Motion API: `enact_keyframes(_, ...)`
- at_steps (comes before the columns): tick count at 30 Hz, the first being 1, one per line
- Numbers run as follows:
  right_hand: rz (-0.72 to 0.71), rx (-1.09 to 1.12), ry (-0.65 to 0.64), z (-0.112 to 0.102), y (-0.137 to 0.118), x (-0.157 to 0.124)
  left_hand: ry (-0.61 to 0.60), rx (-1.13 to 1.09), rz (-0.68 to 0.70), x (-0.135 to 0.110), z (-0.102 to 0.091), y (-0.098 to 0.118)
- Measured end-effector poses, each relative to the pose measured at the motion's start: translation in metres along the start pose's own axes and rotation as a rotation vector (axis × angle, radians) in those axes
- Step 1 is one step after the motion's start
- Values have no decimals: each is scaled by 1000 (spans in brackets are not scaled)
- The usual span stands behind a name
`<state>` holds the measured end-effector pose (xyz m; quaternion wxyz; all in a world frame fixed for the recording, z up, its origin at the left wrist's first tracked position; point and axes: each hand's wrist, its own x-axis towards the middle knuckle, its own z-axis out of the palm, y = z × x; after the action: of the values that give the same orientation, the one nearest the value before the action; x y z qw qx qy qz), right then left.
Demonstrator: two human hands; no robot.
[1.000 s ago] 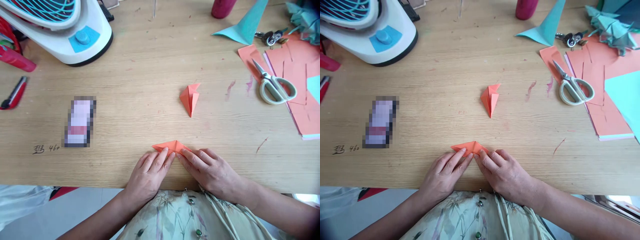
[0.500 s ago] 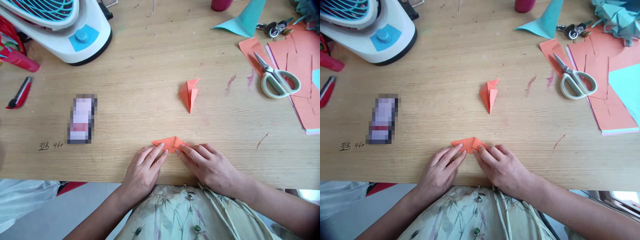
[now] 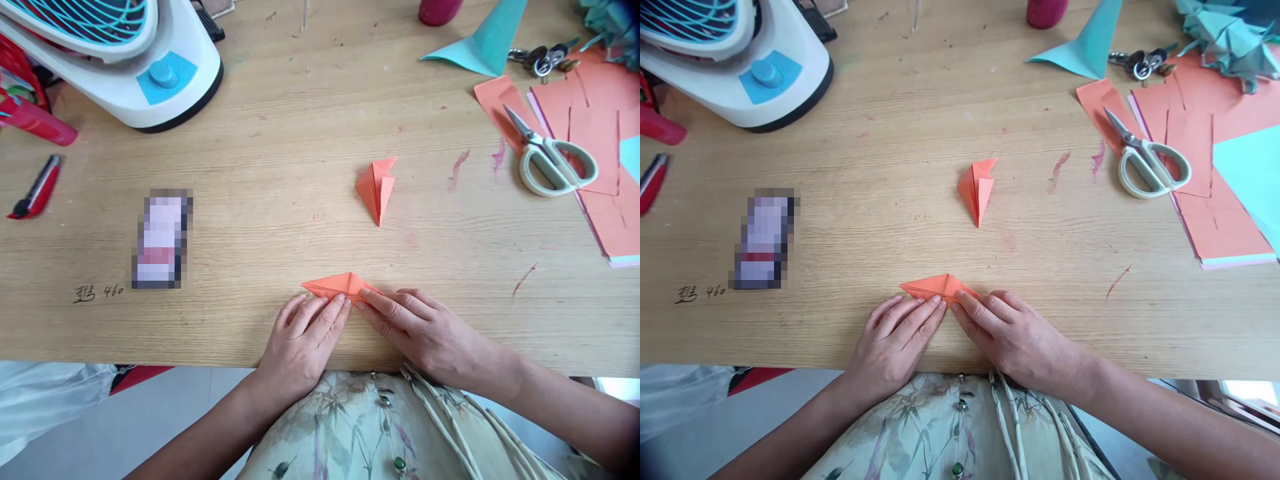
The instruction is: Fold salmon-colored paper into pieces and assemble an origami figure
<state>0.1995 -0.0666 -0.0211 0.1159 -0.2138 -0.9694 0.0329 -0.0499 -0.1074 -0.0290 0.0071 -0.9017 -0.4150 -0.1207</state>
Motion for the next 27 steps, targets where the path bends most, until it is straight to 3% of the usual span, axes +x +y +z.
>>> enact_keyframes(14, 76, 106, 34, 0, 3, 0, -29, 55, 16, 0, 1, 2)
enact_keyframes(20, 113, 239, 3, 3, 1, -7, 55, -8, -63, -7, 10, 6)
enact_keyframes(24, 43, 290, 198, -8, 1, 4, 63, 58, -74, -10, 19, 10)
enact_keyframes(27, -7, 366, 271, -26, 2, 22, 120, 121, -56, -14, 26, 14)
